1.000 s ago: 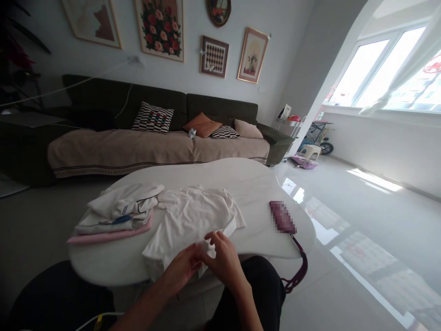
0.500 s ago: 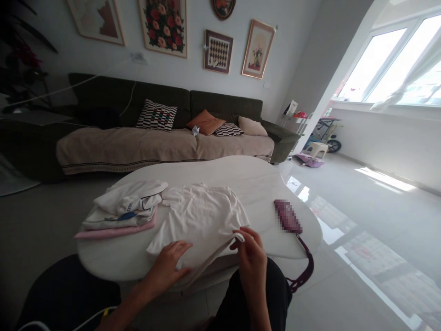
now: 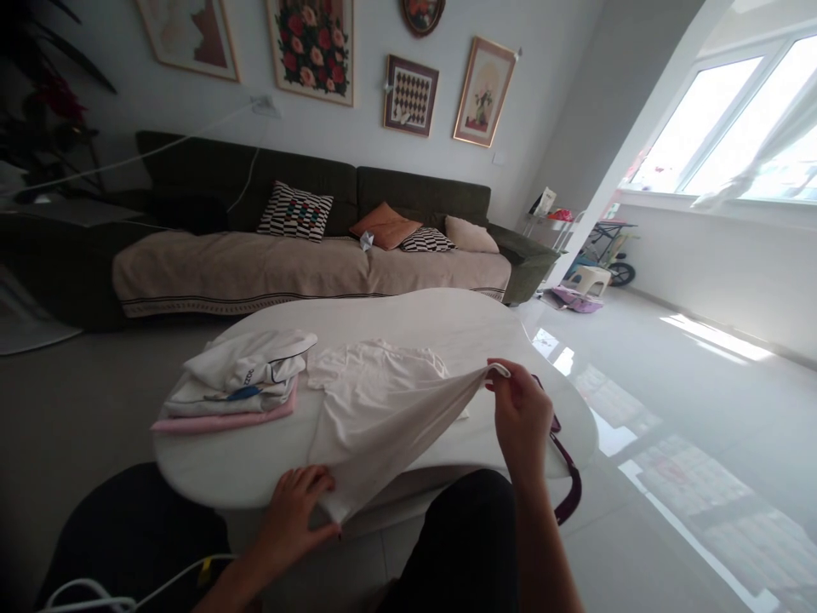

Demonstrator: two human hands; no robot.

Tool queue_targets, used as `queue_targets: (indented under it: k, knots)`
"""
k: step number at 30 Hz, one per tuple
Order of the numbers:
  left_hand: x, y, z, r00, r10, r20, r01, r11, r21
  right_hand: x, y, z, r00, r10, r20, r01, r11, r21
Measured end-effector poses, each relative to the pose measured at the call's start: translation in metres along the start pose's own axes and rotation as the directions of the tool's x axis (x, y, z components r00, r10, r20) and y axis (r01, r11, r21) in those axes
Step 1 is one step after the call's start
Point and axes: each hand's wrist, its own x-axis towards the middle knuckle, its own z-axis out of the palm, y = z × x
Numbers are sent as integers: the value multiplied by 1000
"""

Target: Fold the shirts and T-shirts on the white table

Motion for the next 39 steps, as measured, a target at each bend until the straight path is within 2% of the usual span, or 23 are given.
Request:
queue_targets:
  k: [6,9,11,13,14,16,18,19,21,23,25,28,31,34,39]
  knots:
    - [-5,2,26,984,-29,-177,48,993,104,7,-5,-1,999,-39,25,40,997,-65]
    - [-6,3,28,977,-29,-210,47,995,84,9,-7,0,998,-51,31,54,996,-77]
    - [-4,2,22,978,-23,-209,24,1000,5,11,-6,1,998,-50,28,53,995,-90]
    - [2,-4,6,974,-74,-215,43,988,-146,16,-5,-1,998,-51,21,53,993,-102]
    - [7,-7,-5,966,-137,-221,82,967,-242,19,-4,-3,999,-51,11,52,995,-90]
    - [23,-16,-35,922,-303,-243,173,879,-444,29,-5,-7,998,-47,-28,46,998,-34]
    - [45,-24,-71,862,-426,-275,178,762,-623,41,-10,-12,995,-50,-82,53,998,34]
    - [57,-27,-90,845,-444,-298,127,707,-695,47,-14,-14,993,-61,-105,67,996,58]
    - [83,-30,-127,839,-433,-329,2,607,-795,60,-27,-18,986,-114,-118,124,989,76]
    - [107,-31,-158,848,-407,-340,-79,537,-840,73,-41,-22,982,-176,-73,181,981,72]
    - [128,-30,-181,864,-370,-341,-114,515,-849,85,-54,-25,978,-209,2,209,977,37]
    - [149,-30,-202,894,-306,-327,-106,566,-818,100,-62,-31,976,-210,63,211,977,-16]
    - [163,-31,-214,898,-307,-316,-68,610,-789,112,-61,-37,982,-164,92,162,986,29]
    - [174,-29,-223,889,-340,-308,-47,601,-798,120,-57,-44,987,-100,125,92,994,66]
    - [192,-18,-238,877,-355,-324,-86,546,-833,129,-55,-56,990,-105,90,112,991,-74]
